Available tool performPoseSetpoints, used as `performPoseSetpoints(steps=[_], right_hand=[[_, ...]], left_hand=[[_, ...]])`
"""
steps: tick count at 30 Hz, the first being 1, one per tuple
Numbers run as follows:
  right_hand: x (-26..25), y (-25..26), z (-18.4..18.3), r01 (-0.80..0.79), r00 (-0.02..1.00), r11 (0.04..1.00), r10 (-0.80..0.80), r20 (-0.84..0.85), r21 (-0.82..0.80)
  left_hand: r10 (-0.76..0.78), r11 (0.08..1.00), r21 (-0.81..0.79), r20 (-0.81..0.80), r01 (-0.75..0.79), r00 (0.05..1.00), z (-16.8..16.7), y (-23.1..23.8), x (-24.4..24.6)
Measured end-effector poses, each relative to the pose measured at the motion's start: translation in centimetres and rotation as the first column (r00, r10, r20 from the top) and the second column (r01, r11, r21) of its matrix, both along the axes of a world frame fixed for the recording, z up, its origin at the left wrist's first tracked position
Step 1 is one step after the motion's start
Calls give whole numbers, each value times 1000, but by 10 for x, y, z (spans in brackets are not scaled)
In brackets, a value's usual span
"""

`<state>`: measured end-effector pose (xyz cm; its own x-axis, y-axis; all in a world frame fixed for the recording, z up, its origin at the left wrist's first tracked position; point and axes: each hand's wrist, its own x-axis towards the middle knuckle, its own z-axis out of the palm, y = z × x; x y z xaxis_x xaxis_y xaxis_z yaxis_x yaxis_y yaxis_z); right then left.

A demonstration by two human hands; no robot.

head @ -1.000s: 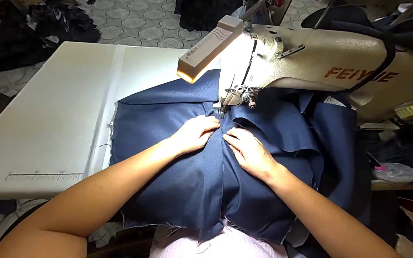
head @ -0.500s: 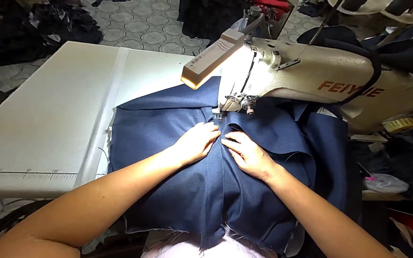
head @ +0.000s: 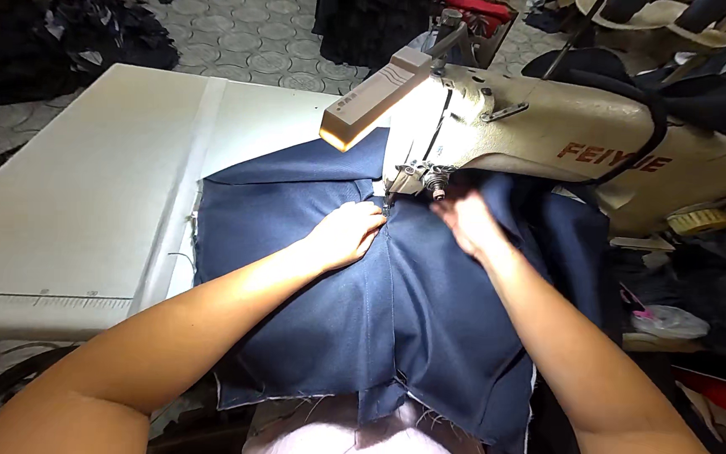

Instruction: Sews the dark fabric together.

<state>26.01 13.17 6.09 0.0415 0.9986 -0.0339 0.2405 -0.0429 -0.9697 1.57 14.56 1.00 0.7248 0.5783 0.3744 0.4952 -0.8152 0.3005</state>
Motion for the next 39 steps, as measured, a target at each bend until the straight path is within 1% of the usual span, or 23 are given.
performPoseSetpoints(steps=[1,2,3,4,5,6,7,8,9,11,13,17,20,22,28,31,34,35,36,38,39], right_hand=[[4,13,3,213,957,976,-218,-189,-47],[7,20,7,344,896,935,-353,-271,-81],[8,17,10,376,900,925,-377,-219,-47],[5,7,11,313,950,948,-313,-22,63],[1,-10,12,150,942,971,-198,272,185],[-8,-29,10,-41,859,960,-108,501,277],[-16,-42,-2,-207,774,912,-69,629,355],[-21,-50,-17,-328,733,852,-43,679,408],[-24,-54,-34,-407,720,804,-8,693,433],[-20,-56,-52,-515,692,755,88,717,405],[-14,-49,-53,-596,656,702,148,740,389],[0,-34,-52,-701,618,594,229,752,395],[7,-27,-52,-748,585,546,274,764,377],[10,-24,-53,-760,572,536,285,769,367],[15,-15,-54,-784,574,477,311,757,399],[16,-9,-54,-798,564,454,331,757,396],[16,1,-55,-809,553,433,330,765,398],[15,4,-54,-803,559,442,327,762,399],[13,4,-53,-786,570,478,319,757,391],[4,-3,-47,-713,592,612,264,761,342],[-3,-11,-41,-667,587,683,238,774,297]], left_hand=[[-5,999,-32,-21,4,1000,2,0,-1],[-10,997,-75,-52,7,999,6,-1,-2],[-15,993,-117,-86,5,996,10,-4,-4],[-18,990,-144,-105,2,994,12,-7,-7],[-20,988,-154,-96,5,995,12,-12,-10],[-22,989,-146,-58,14,998,9,-16,-13],[-22,991,-130,-11,20,1000,4,-20,-16],[-21,992,-126,29,25,999,1,-22,-17],[-18,992,-121,61,25,998,0,-24,-18],[-8,995,-96,117,20,993,-2,-24,-17],[-5,997,-81,135,16,991,-3,-25,-16],[-20,997,-68,137,29,990,-2,-26,-13],[-49,997,-62,78,54,996,0,-26,-12],[-61,996,-67,35,64,997,1,-25,-12],[-53,998,-39,-14,53,998,-1,-24,-11],[-54,998,-17,-20,54,998,-3,-22,-12],[-55,998,-35,-15,54,998,-3,-12,-12],[-51,998,-39,-16,51,999,-3,-8,-12],[-44,998,-41,-24,43,999,-3,-4,-11],[-6,1000,-29,-56,5,998,0,-1,-10],[32,999,-19,-85,-34,996,3,-4,-8]])
